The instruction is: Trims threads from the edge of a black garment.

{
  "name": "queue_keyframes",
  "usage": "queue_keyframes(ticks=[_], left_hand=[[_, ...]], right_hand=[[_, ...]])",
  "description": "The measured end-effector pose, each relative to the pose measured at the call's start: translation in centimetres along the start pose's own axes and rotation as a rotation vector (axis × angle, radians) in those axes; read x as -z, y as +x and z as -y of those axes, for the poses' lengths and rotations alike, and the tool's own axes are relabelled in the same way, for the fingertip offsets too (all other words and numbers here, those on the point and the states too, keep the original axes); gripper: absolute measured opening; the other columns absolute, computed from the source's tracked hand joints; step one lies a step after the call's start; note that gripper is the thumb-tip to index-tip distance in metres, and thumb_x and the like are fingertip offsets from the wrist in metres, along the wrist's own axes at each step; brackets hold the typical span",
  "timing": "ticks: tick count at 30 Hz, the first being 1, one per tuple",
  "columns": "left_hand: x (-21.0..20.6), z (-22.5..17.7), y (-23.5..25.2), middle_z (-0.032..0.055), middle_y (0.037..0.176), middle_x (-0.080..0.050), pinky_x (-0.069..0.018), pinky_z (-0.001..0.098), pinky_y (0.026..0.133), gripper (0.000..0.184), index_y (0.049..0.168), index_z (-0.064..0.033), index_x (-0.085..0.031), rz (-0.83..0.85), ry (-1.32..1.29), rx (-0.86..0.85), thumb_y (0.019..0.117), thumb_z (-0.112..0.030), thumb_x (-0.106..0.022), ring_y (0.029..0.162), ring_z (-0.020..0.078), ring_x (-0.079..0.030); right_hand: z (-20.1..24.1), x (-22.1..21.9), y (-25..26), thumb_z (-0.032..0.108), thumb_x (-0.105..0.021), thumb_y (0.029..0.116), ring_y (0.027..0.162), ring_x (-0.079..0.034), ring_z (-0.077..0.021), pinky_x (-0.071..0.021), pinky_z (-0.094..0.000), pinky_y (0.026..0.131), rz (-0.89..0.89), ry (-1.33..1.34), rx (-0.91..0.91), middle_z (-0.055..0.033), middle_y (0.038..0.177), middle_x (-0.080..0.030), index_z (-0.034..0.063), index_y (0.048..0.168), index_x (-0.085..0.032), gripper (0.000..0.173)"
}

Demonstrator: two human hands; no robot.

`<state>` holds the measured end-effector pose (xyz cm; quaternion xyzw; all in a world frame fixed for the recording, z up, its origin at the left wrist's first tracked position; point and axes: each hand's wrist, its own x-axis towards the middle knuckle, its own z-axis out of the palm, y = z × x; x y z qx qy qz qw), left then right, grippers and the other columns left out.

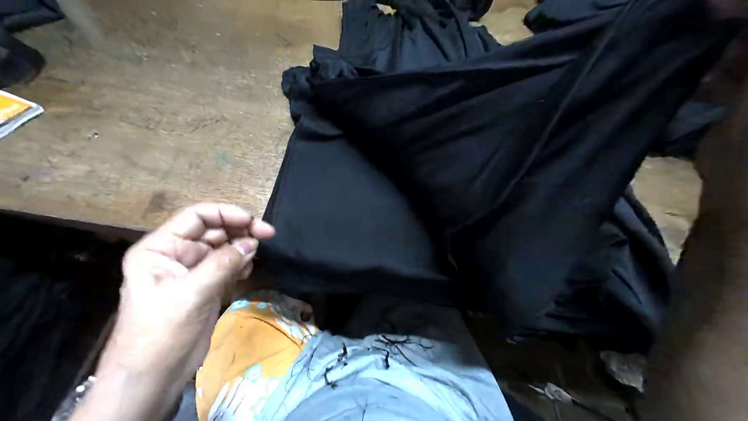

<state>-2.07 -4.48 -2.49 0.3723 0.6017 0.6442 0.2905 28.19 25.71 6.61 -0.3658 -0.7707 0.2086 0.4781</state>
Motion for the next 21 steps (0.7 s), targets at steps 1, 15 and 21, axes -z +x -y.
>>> queue_keyframes(ticks=[1,15,21], left_hand=[[-0.1,1.1,-0.9,0.0058,0.105,-0.071,-0.0573,0.025,0.068,0.021,0.109,-0.0092,-0.069,-0.064,-0.026,0.058,0.0918,0.0,-0.061,0.081,0.0123,-0.067],[-3.3,7.9,-4.5,0.0179,0.099,-0.07,-0.062,0.0419,0.077,0.016,0.107,-0.001,-0.068,-0.258,-0.809,0.694,0.1024,-0.01,-0.056,0.084,0.0247,-0.071],[-3.7,6.0,-6.2,0.0172,0.089,-0.07,-0.0626,0.0396,0.075,0.011,0.096,-0.0002,-0.067,-0.313,-0.863,0.711,0.0995,-0.006,-0.058,0.076,0.0232,-0.071]], right_hand=[[-1.8,0.2,0.9,0.032,-0.066,0.0955,0.088,-0.061,0.0017,-0.0533,-0.0244,0.083,-0.003,-0.174,-0.008,0.0083,0.095,-0.064,0.0138,0.104,-0.066,0.02],[3.4,-4.2,-7.5,0.021,-0.077,0.0829,0.067,-0.044,-0.0063,-0.0385,-0.0252,0.06,0.257,-0.311,0.198,-0.0018,0.082,-0.052,0.0043,0.101,-0.057,0.032],[7.7,-10.6,-17.6,0.014,-0.066,0.0892,0.069,-0.061,-0.0095,-0.0503,-0.0259,0.056,0.585,0.035,0.533,0.0011,0.077,-0.063,0.0085,0.089,-0.068,0.006]])
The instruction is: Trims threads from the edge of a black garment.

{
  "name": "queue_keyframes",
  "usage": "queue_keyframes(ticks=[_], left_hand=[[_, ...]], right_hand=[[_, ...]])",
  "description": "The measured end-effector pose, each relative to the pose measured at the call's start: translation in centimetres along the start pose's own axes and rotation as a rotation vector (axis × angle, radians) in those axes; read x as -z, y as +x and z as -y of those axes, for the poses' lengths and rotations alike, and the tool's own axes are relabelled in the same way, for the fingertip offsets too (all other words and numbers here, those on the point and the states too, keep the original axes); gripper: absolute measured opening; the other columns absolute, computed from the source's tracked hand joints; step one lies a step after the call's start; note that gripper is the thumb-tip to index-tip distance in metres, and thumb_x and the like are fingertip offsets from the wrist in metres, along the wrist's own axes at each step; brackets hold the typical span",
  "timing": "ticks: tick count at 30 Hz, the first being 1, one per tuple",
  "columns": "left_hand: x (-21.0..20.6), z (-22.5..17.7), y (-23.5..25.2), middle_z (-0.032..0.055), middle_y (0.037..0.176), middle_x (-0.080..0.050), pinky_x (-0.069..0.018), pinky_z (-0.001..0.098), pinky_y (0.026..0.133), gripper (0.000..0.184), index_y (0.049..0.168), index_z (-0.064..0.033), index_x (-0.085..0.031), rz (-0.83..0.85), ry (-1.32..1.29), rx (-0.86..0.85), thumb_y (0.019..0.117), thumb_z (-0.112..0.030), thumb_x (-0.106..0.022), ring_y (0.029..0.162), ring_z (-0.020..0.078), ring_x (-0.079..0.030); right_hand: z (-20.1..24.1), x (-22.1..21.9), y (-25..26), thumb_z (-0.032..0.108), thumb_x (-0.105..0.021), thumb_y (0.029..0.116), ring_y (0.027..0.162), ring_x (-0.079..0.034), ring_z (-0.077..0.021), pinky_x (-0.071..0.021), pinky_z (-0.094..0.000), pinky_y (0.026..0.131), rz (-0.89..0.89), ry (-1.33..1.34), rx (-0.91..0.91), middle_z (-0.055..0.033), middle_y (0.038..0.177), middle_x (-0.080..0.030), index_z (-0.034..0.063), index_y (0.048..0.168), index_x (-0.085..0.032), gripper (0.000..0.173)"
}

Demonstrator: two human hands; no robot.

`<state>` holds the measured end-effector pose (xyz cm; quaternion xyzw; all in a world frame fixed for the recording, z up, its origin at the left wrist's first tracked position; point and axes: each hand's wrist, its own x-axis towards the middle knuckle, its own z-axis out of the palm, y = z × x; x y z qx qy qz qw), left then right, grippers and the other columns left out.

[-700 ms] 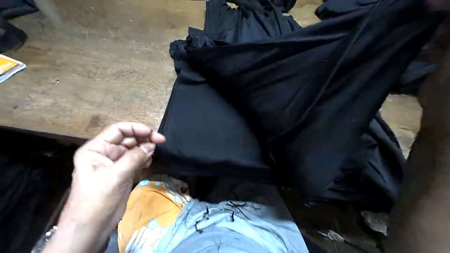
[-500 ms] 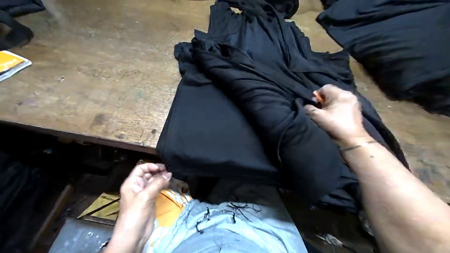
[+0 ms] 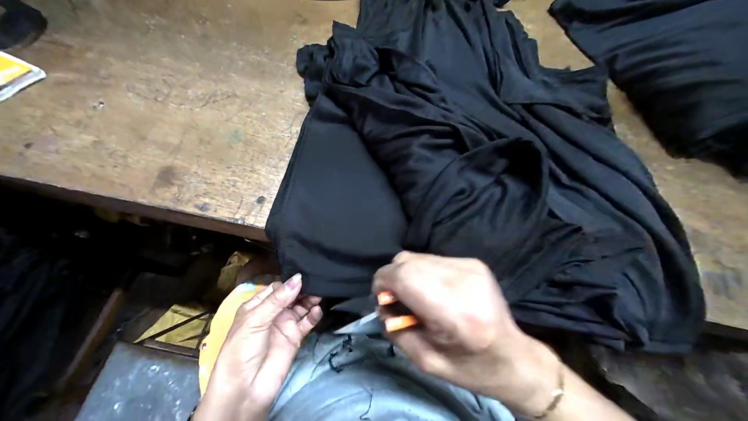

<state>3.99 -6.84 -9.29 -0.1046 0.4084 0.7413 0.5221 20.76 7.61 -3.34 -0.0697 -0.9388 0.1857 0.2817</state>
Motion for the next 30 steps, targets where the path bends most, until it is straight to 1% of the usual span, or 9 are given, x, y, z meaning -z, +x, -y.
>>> queue_keyframes(ticks=[4,9,11,13,16,19,24,27,30], left_hand=[[0.3,-0.1,-1.6,0.0223,0.094,-0.071,-0.0634,0.0434,0.079,0.013,0.1,0.0024,-0.07,0.062,-0.064,-0.043,0.0968,-0.006,-0.061,0.082,0.0275,-0.074],[0.1,-0.4,-2.2,0.0209,0.092,-0.072,-0.0637,0.0412,0.079,0.014,0.098,0.0013,-0.072,0.071,-0.049,-0.048,0.0968,-0.01,-0.064,0.082,0.0257,-0.074],[0.9,-0.2,-2.1,0.016,0.092,-0.072,-0.0632,0.0406,0.077,0.025,0.096,-0.0043,-0.074,0.225,0.018,-0.027,0.0981,-0.028,-0.067,0.085,0.0247,-0.073],[1.7,-0.1,-1.9,0.0108,0.097,-0.073,-0.0613,0.0399,0.082,0.053,0.096,-0.0103,-0.075,0.531,0.122,0.041,0.1007,-0.058,-0.051,0.096,0.0242,-0.072],[0.8,1.1,-2.1,0.0152,0.118,-0.07,-0.0567,0.0446,0.094,0.077,0.118,-0.007,-0.073,0.766,0.134,0.14,0.0935,-0.075,-0.045,0.114,0.0282,-0.067],[-0.8,2.1,-2.2,0.0167,0.129,-0.066,-0.0518,0.049,0.101,0.073,0.129,-0.0088,-0.067,0.763,-0.041,0.199,0.091,-0.07,-0.057,0.122,0.0297,-0.063],[-2.0,1.6,-2.0,0.0155,0.125,-0.067,-0.0506,0.0493,0.104,0.051,0.126,-0.0094,-0.067,0.531,-0.272,0.096,0.0996,-0.052,-0.057,0.121,0.0291,-0.064],[-2.4,1.6,-2.2,0.015,0.109,-0.071,-0.0592,0.0437,0.092,0.026,0.114,-0.0053,-0.071,0.262,-0.137,-0.059,0.1039,-0.023,-0.056,0.101,0.0252,-0.071],[-2.3,2.1,-2.6,0.0169,0.089,-0.071,-0.0635,0.0385,0.075,0.016,0.111,-0.0007,-0.066,0.098,0.131,-0.292,0.0949,0.0,-0.062,0.076,0.0213,-0.073]], right_hand=[[0.5,-3.4,-0.5,0.014,-0.065,0.0925,0.065,-0.059,-0.0119,-0.0463,-0.0263,0.052,0.045,-0.054,0.023,0.0012,0.073,-0.059,0.0092,0.088,-0.068,0.008],[0.0,-2.7,-0.5,0.008,-0.061,0.0905,0.066,-0.06,-0.0094,-0.0483,-0.0249,0.055,0.039,0.08,-0.024,0.0007,0.074,-0.061,0.007,0.086,-0.068,0.009],[-0.1,-2.2,-0.5,0.006,-0.063,0.0889,0.066,-0.058,-0.0055,-0.0479,-0.0213,0.055,0.017,0.228,-0.087,0.0019,0.073,-0.061,0.0065,0.083,-0.067,0.008],[0.0,-1.4,-0.3,0.004,-0.065,0.0881,0.067,-0.058,-0.003,-0.0495,-0.0176,0.057,-0.021,0.342,-0.133,0.0014,0.075,-0.062,0.0044,0.084,-0.068,0.005],[0.4,-0.5,-0.2,0.002,-0.069,0.0866,0.068,-0.06,-0.0021,-0.0516,-0.0151,0.06,-0.05,0.425,-0.141,0.0001,0.076,-0.064,0.0018,0.084,-0.068,0.002],[0.5,0.3,-0.8,0.005,-0.07,0.0892,0.071,-0.06,-0.0018,-0.0521,-0.0146,0.063,-0.056,0.428,-0.097,0.0001,0.078,-0.064,0.0021,0.086,-0.068,0.005],[-0.3,2.8,-3.7,0.013,-0.065,0.0942,0.073,-0.061,-0.001,-0.0514,-0.0143,0.064,-0.014,0.346,-0.091,0.0016,0.079,-0.065,0.0059,0.089,-0.068,0.009],[-1.0,3.4,-5.8,0.019,-0.058,0.0977,0.07,-0.058,-0.0004,-0.0473,-0.0155,0.06,0.083,0.233,-0.103,0.0033,0.077,-0.062,0.0093,0.089,-0.068,0.016],[-0.7,2.9,-6.7,0.02,-0.056,0.0967,0.066,-0.055,-0.001,-0.0448,-0.0186,0.055,0.155,0.174,-0.169,0.0048,0.075,-0.06,0.012,0.09,-0.067,0.015]])
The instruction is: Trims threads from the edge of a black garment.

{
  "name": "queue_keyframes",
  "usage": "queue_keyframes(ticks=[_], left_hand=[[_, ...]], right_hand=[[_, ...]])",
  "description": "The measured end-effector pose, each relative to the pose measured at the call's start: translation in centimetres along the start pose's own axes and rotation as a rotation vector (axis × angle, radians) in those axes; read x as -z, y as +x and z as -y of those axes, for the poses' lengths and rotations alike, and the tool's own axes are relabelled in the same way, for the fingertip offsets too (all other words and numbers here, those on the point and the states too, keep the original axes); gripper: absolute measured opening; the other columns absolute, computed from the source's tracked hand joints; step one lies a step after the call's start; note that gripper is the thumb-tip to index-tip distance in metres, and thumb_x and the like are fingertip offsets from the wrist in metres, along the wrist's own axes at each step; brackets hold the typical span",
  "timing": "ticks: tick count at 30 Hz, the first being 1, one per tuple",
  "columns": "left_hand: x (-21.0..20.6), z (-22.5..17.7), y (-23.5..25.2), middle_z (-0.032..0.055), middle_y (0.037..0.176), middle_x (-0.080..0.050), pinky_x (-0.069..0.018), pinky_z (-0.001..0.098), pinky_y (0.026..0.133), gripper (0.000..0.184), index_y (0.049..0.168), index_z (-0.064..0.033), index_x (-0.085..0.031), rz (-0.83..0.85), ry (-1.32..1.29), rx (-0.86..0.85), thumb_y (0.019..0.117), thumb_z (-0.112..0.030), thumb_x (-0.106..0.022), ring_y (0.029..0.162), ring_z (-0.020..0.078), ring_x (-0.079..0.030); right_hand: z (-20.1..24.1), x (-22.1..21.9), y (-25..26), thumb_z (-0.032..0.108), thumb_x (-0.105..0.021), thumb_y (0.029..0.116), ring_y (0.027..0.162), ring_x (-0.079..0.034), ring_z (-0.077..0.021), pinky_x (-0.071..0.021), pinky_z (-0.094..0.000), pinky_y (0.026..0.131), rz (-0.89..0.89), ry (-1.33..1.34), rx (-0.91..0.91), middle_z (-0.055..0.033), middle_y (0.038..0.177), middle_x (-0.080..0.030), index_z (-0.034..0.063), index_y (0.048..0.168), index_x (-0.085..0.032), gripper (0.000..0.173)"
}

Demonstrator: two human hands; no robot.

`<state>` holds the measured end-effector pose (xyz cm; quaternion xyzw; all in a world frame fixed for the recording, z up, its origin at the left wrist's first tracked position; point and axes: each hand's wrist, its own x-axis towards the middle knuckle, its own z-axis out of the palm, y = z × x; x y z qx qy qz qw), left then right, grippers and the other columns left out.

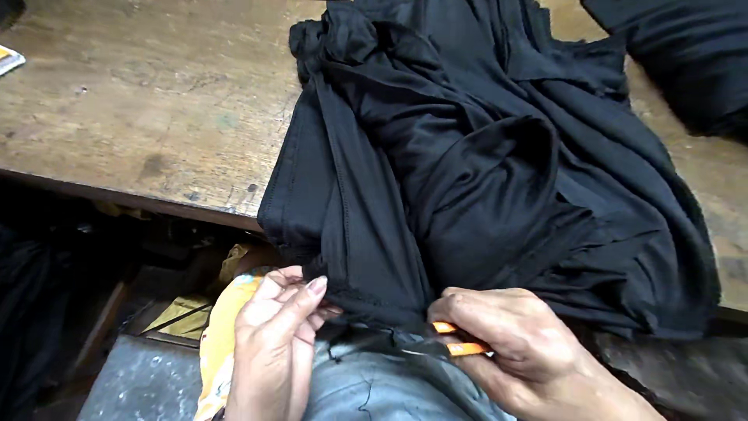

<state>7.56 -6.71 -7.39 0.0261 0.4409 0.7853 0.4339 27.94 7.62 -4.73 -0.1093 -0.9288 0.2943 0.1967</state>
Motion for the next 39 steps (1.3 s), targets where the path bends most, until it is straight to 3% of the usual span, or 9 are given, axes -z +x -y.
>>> queue_keyframes(ticks=[4,11,17,20,24,27,32,36,39], left_hand=[[0.4,-0.7,-0.6,0.016,0.093,-0.07,-0.0654,0.0395,0.071,0.047,0.135,-0.0064,-0.056,0.099,0.196,-0.215,0.0907,0.004,-0.067,0.075,0.0223,-0.073],[0.4,-1.0,-1.4,0.0196,0.11,-0.073,-0.065,0.0359,0.072,0.027,0.124,-0.0001,-0.071,0.274,0.244,-0.29,0.0983,-0.003,-0.063,0.081,0.0227,-0.074],[1.3,-1.3,-1.3,0.0183,0.12,-0.068,-0.0623,0.0386,0.08,0.044,0.133,-0.0014,-0.066,0.352,0.136,-0.146,0.1043,-0.032,-0.054,0.095,0.0224,-0.072],[1.3,-1.2,-1.2,0.0158,0.117,-0.071,-0.0614,0.0387,0.084,0.048,0.124,-0.0036,-0.072,0.342,0.102,-0.074,0.1047,-0.041,-0.05,0.098,0.021,-0.072],[1.2,-1.2,-0.8,0.0161,0.101,-0.072,-0.0633,0.0323,0.074,0.032,0.12,0.0007,-0.073,0.247,0.12,-0.03,0.1043,-0.023,-0.057,0.078,0.0166,-0.072],[1.3,-0.6,-0.6,0.0177,0.092,-0.073,-0.0644,0.0339,0.071,0.036,0.12,-0.0037,-0.074,0.225,0.195,-0.06,0.0847,-0.005,-0.08,0.073,0.0195,-0.073],[1.2,-0.2,-0.6,0.0196,0.11,-0.07,-0.0655,0.0356,0.075,0.057,0.126,-0.0025,-0.068,0.263,0.297,-0.085,0.0721,0.006,-0.084,0.087,0.0244,-0.074],[1.3,-1.1,-0.5,0.0188,0.114,-0.07,-0.0648,0.034,0.077,0.062,0.13,-0.004,-0.067,0.277,0.261,-0.07,0.0715,0.003,-0.086,0.092,0.0228,-0.073],[1.5,-1.7,-0.9,0.0192,0.118,-0.069,-0.0645,0.034,0.078,0.065,0.131,-0.0051,-0.066,0.289,0.219,-0.044,0.0703,-0.003,-0.089,0.096,0.023,-0.073]], right_hand=[[1.3,-0.9,1.2,0.017,-0.065,0.0934,0.068,-0.057,0.0041,-0.0485,-0.0113,0.057,-0.133,0.232,-0.076,0.0075,0.08,-0.063,0.0096,0.102,-0.068,0.011],[2.8,-3.5,5.7,0.002,-0.072,0.0851,0.079,-0.066,-0.0039,-0.0583,-0.0188,0.067,-0.242,0.347,0.039,-0.0018,0.092,-0.071,-0.0019,0.108,-0.07,0.024],[2.5,-5.0,6.8,0.003,-0.063,0.0888,0.067,-0.056,-0.0073,-0.0454,-0.0201,0.057,-0.286,0.184,0.163,-0.0024,0.073,-0.06,-0.0005,0.096,-0.074,0.013],[2.8,-4.9,6.4,0.007,-0.057,0.0961,0.073,-0.062,-0.009,-0.0505,-0.0218,0.061,-0.181,0.096,0.17,-0.0027,0.079,-0.064,0.0026,0.094,-0.068,0.012],[3.5,-4.7,4.8,0.016,-0.051,0.1042,0.07,-0.06,-0.0102,-0.0496,-0.0237,0.059,0.009,0.119,0.164,-0.0021,0.08,-0.062,0.0058,0.1,-0.064,0.017],[4.2,-5.1,3.5,0.011,-0.049,0.1027,0.067,-0.06,-0.0178,-0.0487,-0.0306,0.055,0.108,0.158,0.16,-0.0059,0.077,-0.058,0.0069,0.097,-0.061,0.014],[4.7,-5.3,2.5,0.013,-0.048,0.1035,0.067,-0.059,-0.0211,-0.0479,-0.0334,0.056,0.177,0.357,0.16,-0.0084,0.076,-0.057,0.0046,0.098,-0.062,0.017],[4.2,-4.6,1.7,0.038,-0.048,0.109,0.084,-0.066,-0.013,-0.0553,-0.0263,0.073,0.015,0.439,0.019,-0.01,0.093,-0.068,0.001,0.11,-0.066,0.041],[3.0,-4.6,1.0,0.04,-0.036,0.1114,0.075,-0.058,-0.0071,-0.0483,-0.0219,0.064,-0.211,-0.04,-0.079,-0.0017,0.086,-0.061,0.0065,0.116,-0.066,0.045]])
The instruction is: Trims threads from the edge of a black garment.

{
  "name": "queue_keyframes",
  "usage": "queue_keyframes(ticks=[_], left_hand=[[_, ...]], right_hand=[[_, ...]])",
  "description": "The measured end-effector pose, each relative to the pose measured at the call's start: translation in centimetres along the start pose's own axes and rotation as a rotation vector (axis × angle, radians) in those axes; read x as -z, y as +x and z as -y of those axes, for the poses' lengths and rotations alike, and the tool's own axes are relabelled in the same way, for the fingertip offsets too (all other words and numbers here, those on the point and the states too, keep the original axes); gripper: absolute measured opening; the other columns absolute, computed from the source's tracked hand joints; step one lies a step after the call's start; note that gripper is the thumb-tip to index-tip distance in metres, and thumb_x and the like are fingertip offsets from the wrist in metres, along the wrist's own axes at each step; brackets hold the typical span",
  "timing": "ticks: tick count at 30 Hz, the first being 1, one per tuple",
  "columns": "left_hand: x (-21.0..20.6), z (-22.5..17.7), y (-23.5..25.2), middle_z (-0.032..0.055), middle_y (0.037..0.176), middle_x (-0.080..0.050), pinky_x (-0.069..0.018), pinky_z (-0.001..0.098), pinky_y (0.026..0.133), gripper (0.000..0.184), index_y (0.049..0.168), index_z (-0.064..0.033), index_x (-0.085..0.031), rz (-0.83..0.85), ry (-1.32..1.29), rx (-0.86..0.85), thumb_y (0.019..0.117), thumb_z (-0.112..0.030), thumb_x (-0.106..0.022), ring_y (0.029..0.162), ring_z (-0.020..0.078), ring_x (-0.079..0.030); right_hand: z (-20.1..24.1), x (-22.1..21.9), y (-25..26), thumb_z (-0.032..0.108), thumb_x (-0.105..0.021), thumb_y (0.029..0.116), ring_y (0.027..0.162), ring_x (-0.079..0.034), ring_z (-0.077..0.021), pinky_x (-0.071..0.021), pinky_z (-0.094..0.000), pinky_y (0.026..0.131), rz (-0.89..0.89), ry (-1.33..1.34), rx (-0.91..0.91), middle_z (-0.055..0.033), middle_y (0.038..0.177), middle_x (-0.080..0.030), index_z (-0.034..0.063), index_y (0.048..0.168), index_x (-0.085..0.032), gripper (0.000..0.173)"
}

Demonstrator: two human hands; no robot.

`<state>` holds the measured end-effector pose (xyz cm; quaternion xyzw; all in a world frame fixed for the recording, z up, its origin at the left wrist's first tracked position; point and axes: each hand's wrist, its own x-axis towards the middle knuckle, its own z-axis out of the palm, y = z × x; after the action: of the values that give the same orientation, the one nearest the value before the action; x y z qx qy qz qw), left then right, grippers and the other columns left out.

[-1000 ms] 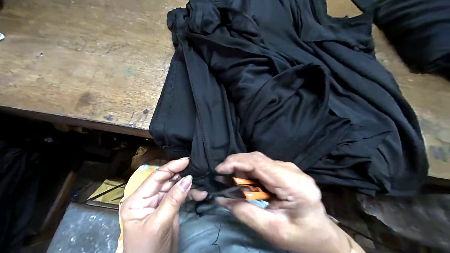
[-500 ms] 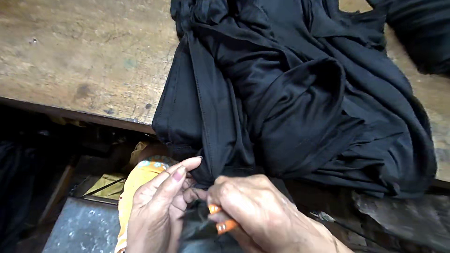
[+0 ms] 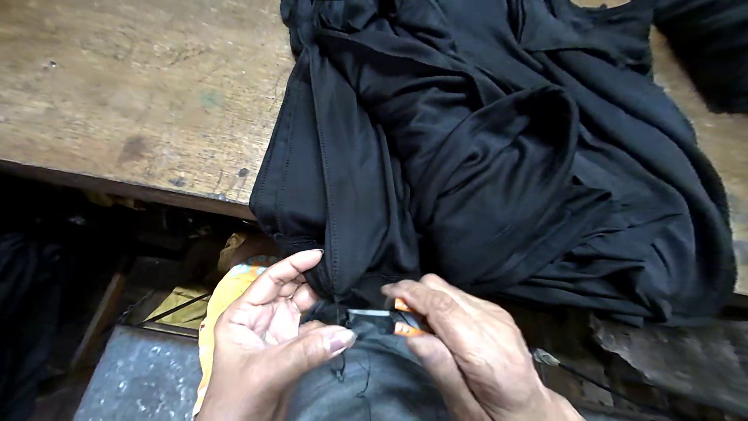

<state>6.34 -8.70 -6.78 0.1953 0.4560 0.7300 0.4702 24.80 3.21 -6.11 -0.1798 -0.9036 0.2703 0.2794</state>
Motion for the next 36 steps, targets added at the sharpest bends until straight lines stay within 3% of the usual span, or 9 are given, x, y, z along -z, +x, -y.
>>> queue_keyframes(ticks=[4,8,16,19,21,25,30,33,36], left_hand=[[-0.2,-0.4,-0.4,0.0201,0.121,-0.067,-0.0638,0.0312,0.076,0.07,0.135,-0.0037,-0.064,0.005,-0.046,0.034,0.0698,-0.003,-0.089,0.098,0.0215,-0.072],[-0.8,-0.6,-0.7,0.0182,0.115,-0.068,-0.0639,0.0302,0.071,0.071,0.135,-0.003,-0.064,-0.016,-0.063,0.041,0.0687,-0.001,-0.089,0.093,0.0195,-0.072],[-0.8,-0.2,-1.1,0.0248,0.122,-0.065,-0.0645,0.0367,0.074,0.074,0.137,-0.0008,-0.061,-0.015,-0.059,0.065,0.0688,0.0,-0.089,0.099,0.0278,-0.072],[-0.9,-0.3,-1.2,0.0256,0.126,-0.064,-0.0652,0.0376,0.071,0.074,0.14,-0.0013,-0.059,-0.007,-0.03,0.065,0.0706,0.002,-0.086,0.097,0.0296,-0.072],[-0.9,-0.4,-1.1,0.0234,0.117,-0.069,-0.0633,0.0304,0.059,0.065,0.137,-0.0015,-0.061,-0.046,-0.027,0.042,0.0765,0.001,-0.083,0.083,0.023,-0.074],[-0.8,-0.1,-0.3,0.0203,0.105,-0.071,-0.0601,0.0244,0.056,0.051,0.135,0.0017,-0.062,-0.114,-0.077,0.003,0.087,-0.003,-0.076,0.07,0.0149,-0.07],[-1.4,0.3,0.0,0.0213,0.107,-0.071,-0.0601,0.0252,0.054,0.048,0.132,-0.0046,-0.063,-0.117,-0.129,0.014,0.0862,0.007,-0.073,0.07,0.0172,-0.072],[-1.4,0.7,-0.4,0.0183,0.094,-0.072,-0.0616,0.0268,0.055,0.033,0.117,-0.0038,-0.072,-0.091,-0.093,-0.033,0.0852,0.004,-0.076,0.063,0.0164,-0.071],[-1.1,0.7,-0.6,0.017,0.093,-0.074,-0.063,0.0276,0.058,0.03,0.115,-0.0033,-0.074,-0.069,0.009,-0.111,0.0853,0.001,-0.078,0.064,0.0165,-0.072]], right_hand=[[-0.1,-0.4,-0.6,0.035,-0.046,0.1084,0.067,-0.055,-0.0135,-0.0434,-0.0262,0.055,-0.104,-0.312,0.06,-0.004,0.078,-0.059,0.0043,0.116,-0.069,0.039],[0.3,-0.9,-0.2,0.034,-0.047,0.1081,0.065,-0.053,-0.0137,-0.0419,-0.0255,0.055,-0.12,-0.316,0.121,-0.0042,0.076,-0.058,0.0035,0.113,-0.069,0.038],[0.5,-1.4,0.6,0.028,-0.049,0.107,0.062,-0.054,-0.013,-0.0411,-0.0263,0.052,-0.114,-0.326,0.154,-0.0024,0.07,-0.057,0.0046,0.098,-0.069,0.032],[0.2,-1.4,0.8,0.024,-0.049,0.1069,0.065,-0.057,-0.009,-0.0445,-0.0236,0.055,-0.105,-0.16,0.104,-0.0008,0.072,-0.061,0.0048,0.095,-0.068,0.03],[0.1,-1.3,0.9,0.024,-0.043,0.111,0.066,-0.056,-0.0018,-0.0468,-0.0166,0.057,-0.091,0.159,-0.063,0.002,0.076,-0.061,0.0058,0.102,-0.068,0.032],[0.1,-1.0,0.8,0.041,-0.045,0.1095,0.052,-0.037,-0.001,-0.0318,-0.0171,0.046,-0.07,0.846,-0.449,0.0057,0.065,-0.042,0.0127,0.113,-0.065,0.036],[1.0,-1.6,1.1,0.028,-0.081,0.0883,0.053,-0.04,0.0044,-0.0329,-0.0103,0.047,-0.056,0.825,-0.461,0.0077,0.064,-0.048,0.0076,0.107,-0.067,0.031],[1.5,-2.3,1.6,0.015,-0.082,0.0862,0.054,-0.043,0.0037,-0.0358,-0.0106,0.047,-0.109,0.758,-0.391,0.006,0.064,-0.053,0.0051,0.097,-0.068,0.02],[1.3,-2.4,1.7,0.003,-0.074,0.0873,0.06,-0.055,-0.0007,-0.0479,-0.0133,0.053,-0.149,0.658,-0.266,0.0011,0.07,-0.062,0.0012,0.09,-0.068,0.006]])
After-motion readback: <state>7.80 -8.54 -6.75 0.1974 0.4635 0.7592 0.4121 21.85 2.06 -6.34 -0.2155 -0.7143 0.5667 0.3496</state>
